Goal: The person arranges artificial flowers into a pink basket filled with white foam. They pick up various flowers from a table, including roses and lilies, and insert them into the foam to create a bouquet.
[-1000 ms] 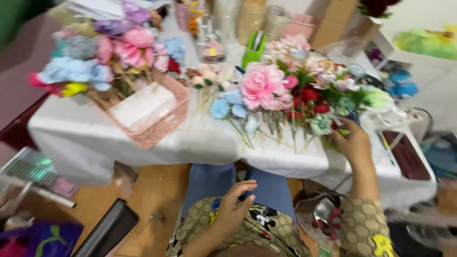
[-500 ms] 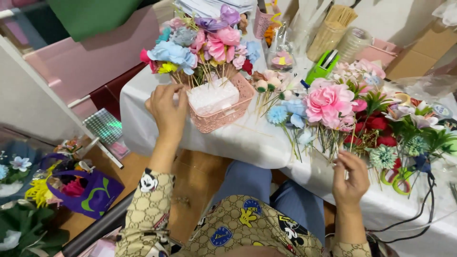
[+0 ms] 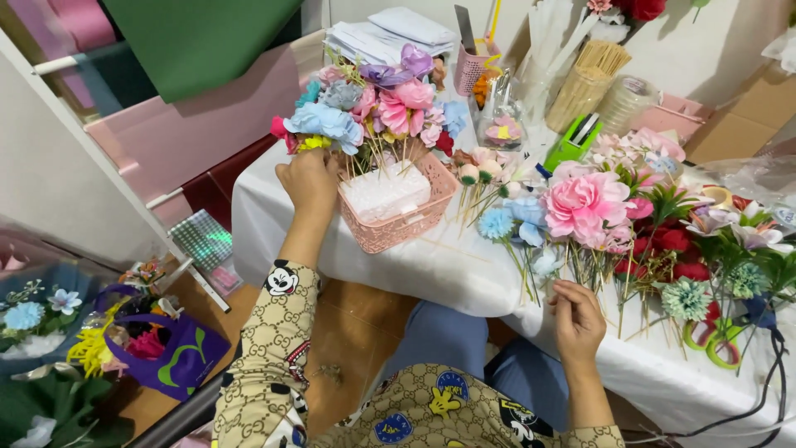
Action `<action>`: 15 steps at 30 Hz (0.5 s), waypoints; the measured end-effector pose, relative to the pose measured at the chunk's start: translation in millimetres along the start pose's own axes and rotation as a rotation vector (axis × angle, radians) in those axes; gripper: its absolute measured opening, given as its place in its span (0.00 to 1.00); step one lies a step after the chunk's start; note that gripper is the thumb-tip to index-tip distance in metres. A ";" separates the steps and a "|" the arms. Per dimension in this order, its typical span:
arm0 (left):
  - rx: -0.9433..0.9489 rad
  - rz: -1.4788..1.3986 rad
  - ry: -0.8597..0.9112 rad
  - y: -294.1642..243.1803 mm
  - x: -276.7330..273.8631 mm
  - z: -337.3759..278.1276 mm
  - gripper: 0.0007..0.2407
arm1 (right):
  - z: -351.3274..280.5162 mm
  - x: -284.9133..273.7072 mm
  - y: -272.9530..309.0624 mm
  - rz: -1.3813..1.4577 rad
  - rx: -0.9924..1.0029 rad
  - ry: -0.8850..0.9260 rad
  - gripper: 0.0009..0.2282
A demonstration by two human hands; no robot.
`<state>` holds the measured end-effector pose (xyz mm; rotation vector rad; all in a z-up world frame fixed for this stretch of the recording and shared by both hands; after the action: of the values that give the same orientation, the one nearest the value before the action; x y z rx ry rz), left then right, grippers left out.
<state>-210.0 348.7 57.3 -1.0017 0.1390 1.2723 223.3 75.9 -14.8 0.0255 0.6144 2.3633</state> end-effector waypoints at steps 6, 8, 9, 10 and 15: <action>0.118 -0.251 -0.214 -17.7 -24.0 -12.1 0.05 | 4.2 0.0 6.4 -0.027 -0.001 0.006 0.08; 0.176 -0.292 -0.275 -25.9 -32.6 -11.8 0.08 | 3.2 -0.9 5.6 -0.032 0.004 -0.002 0.08; 0.230 -0.330 -0.335 -29.7 -37.6 -11.8 0.12 | 3.0 -0.9 5.3 -0.036 0.011 -0.004 0.08; 0.233 -0.333 -0.339 -36.4 -48.0 -12.1 0.12 | 2.3 -1.0 4.2 -0.035 0.007 -0.009 0.08; 0.401 -0.595 -0.389 -80.0 -111.9 -34.3 0.19 | 0.6 -3.9 0.8 0.029 0.032 -0.078 0.07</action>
<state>-167.2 247.7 147.1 -0.3880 -0.1897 0.8194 225.8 73.2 -13.3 0.1418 0.6178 2.3683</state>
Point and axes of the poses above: each hand's wrist, its own z-axis towards the middle knuckle, its own x-axis out of the palm, y = z × x, the point moved 1 cm from there along z, towards the middle knuckle, and after that the axes turned 12 degrees about -x, right-handed, at the moved point
